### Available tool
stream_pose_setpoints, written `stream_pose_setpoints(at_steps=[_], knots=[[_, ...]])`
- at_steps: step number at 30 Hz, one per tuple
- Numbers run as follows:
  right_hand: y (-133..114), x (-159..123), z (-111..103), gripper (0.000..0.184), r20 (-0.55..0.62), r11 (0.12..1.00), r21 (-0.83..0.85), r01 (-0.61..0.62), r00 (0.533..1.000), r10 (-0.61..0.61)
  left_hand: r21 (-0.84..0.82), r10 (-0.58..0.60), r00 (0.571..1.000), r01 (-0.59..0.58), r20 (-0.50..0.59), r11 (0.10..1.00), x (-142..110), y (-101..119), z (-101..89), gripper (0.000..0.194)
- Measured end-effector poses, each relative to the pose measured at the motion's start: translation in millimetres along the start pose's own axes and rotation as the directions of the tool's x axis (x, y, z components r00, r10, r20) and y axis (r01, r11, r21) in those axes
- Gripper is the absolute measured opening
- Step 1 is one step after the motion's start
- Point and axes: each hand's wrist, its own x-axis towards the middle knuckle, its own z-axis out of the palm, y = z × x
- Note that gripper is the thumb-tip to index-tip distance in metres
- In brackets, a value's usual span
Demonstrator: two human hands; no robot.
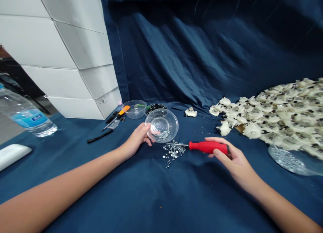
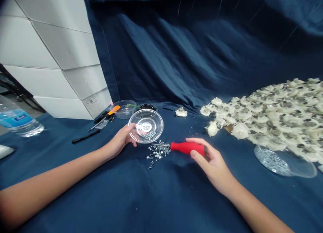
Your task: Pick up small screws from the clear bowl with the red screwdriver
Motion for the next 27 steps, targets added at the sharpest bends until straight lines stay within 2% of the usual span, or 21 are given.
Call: stream_pose_setpoints(at_steps=[2, 5, 10, 14, 17, 20, 27], knots=[[1, 1, 4, 0.040, 0.011, 1.000, -0.005, -0.011, 1.000, 0.011, 0.004, -0.001, 1.000, 0.001, 0.001, 1.000, 0, 0, -0.2, 0.057], [3, 4, 3, 0.038, -0.038, 1.000, 0.022, -0.004, 0.999, 0.005, 0.008, 0.000, 1.000, 0.000, 0.001, 1.000, 0, 0, 0.0, 0.057], [4, 5, -11, 0.037, -0.060, 0.980, 0.194, 0.053, 0.997, -0.042, 0.027, -0.008, 1.000, 0.008, 0.006, 1.000, -1, 3, 1.9, 0.056], [4, 4, -21, 0.039, -0.081, 0.950, 0.301, 0.084, 0.995, -0.063, 0.097, 0.002, 0.998, -0.008, 0.060, 0.995, -2, 5, 3.1, 0.059], [8, 5, -25, 0.039, -0.174, 0.979, 0.157, 0.131, 0.979, -0.103, 0.126, 0.012, 0.996, -0.022, 0.087, 0.992, -2, 3, 2.2, 0.060], [14, 8, -28, 0.040, -0.201, 0.983, 0.029, 0.179, 0.965, -0.169, 0.111, 0.009, 0.996, -0.018, 0.087, 0.994, -1, 2, 0.6, 0.058], [12, 7, -23, 0.042, -0.210, 0.971, -0.024, 0.238, 0.948, -0.238, 0.092, -0.004, 0.997, -0.003, 0.071, 0.996, -2, 4, 1.7, 0.062]])
